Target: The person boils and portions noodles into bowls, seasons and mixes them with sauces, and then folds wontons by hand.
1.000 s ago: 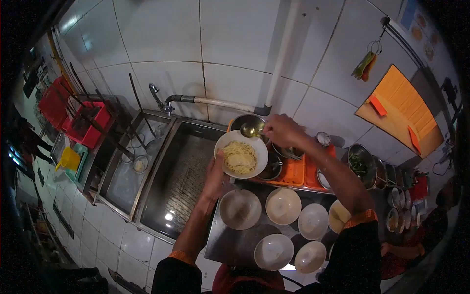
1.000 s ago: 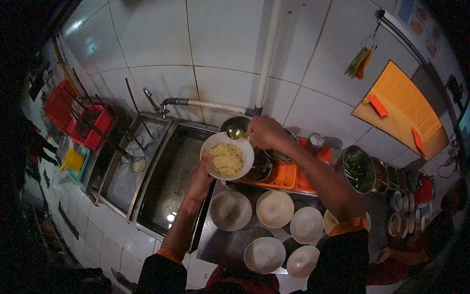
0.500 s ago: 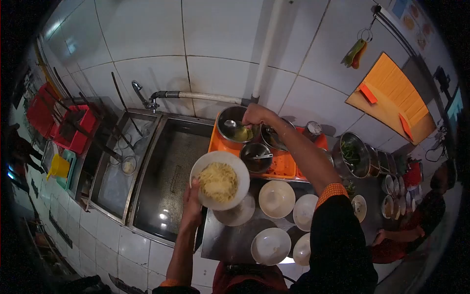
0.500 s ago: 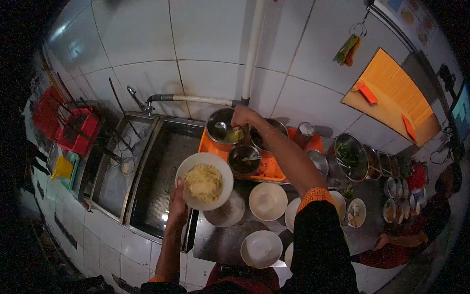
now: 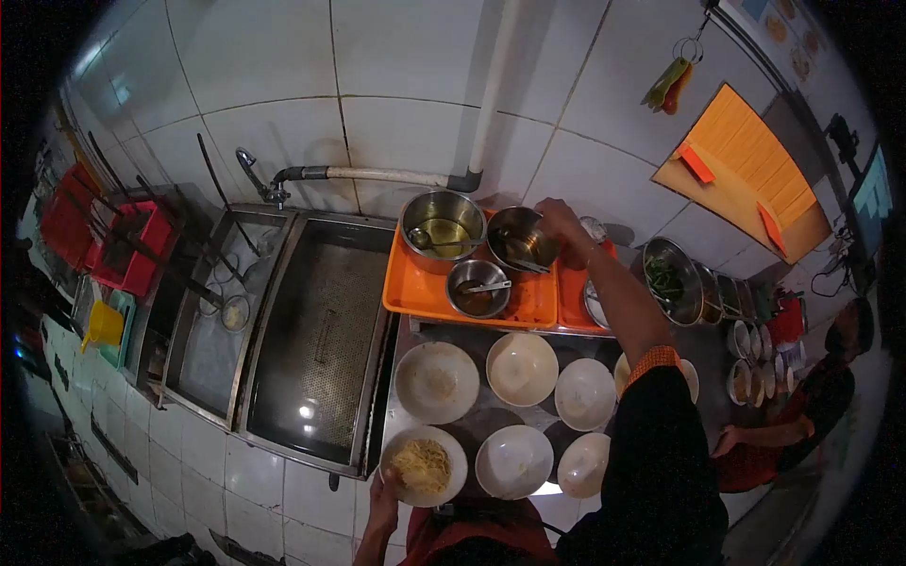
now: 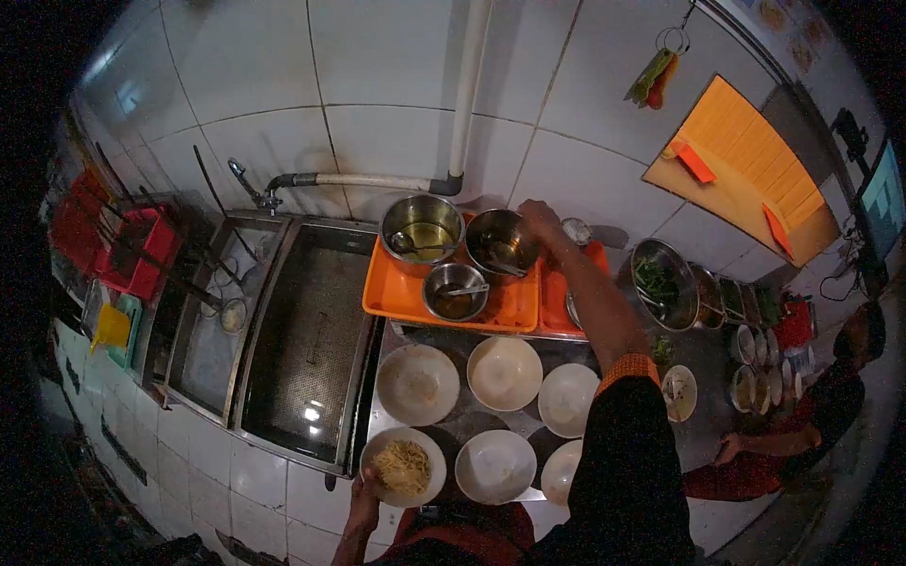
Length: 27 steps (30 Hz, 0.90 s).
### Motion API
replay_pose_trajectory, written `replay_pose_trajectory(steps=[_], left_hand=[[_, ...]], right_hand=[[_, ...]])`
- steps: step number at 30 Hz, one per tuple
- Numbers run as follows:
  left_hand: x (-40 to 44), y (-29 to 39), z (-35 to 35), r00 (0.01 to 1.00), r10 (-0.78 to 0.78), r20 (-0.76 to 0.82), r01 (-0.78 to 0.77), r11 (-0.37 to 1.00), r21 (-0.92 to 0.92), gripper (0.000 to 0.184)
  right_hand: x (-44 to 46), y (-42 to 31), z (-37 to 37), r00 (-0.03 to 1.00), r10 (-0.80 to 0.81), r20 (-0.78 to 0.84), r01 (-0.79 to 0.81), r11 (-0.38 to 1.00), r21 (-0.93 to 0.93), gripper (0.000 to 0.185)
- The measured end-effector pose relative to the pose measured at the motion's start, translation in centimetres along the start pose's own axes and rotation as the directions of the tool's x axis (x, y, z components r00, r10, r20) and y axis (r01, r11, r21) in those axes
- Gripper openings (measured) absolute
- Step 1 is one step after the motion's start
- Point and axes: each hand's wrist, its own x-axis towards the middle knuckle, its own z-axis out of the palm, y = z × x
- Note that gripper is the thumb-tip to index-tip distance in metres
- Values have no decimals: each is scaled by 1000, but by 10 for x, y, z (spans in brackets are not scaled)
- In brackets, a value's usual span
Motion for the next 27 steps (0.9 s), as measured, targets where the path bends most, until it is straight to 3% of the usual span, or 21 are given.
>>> replay_pose_trajectory(steps=[2, 5, 10, 14, 15, 16, 18, 19, 20, 22, 24, 27], left_hand=[[3, -5, 4, 1000, 26, -2, -25, 998, 63, 49], [5, -12, 11, 992, 123, -22, -120, 989, 89, 44], [15, -30, 8, 969, 247, 22, -244, 934, 261, 34], [14, -32, 11, 922, 373, -106, -290, 844, 452, 33], [11, -18, 22, 731, 655, -193, -492, 700, 518, 35], [8, -3, 33, 452, 858, -246, -622, 500, 602, 37], [-19, 60, 70, 620, 774, -128, -627, 586, 513, 41], [-8, 72, 88, 653, 754, -73, -730, 652, 202, 46], [-17, 99, 113, 731, 680, -54, -669, 730, 136, 50], [-3, 126, 152, 873, 482, 68, -454, 857, -245, 75], [-11, 141, 181, 941, 305, 147, -227, 891, -392, 70], [-12, 135, 183, 933, 308, 188, -212, 889, -405, 65]], right_hand=[[-2, 1, -1, 994, -64, -84, 70, 995, 67, 30], [-37, -28, -37, 979, -87, -183, 83, 996, -29, 25], [-55, -30, -56, 971, 90, -222, -85, 996, 30, 21], [-88, -29, -75, 925, -45, -377, 71, 996, 55, 18], [-101, -34, -86, 929, -45, -368, 71, 996, 57, 21], [-113, -39, -96, 933, -45, -356, 71, 996, 60, 25], [-143, -53, -110, 938, -72, -340, 104, 992, 78, 25], [-157, -61, -116, 940, -91, -328, 126, 988, 88, 24], [-170, -69, -120, 940, -111, -323, 148, 985, 93, 24], [-197, -86, -115, 938, -130, -321, 195, 964, 180, 22], [-217, -100, -96, 923, -218, -317, 293, 933, 210, 20], [-253, -121, -75, 908, -291, -301, 377, 880, 288, 18]])
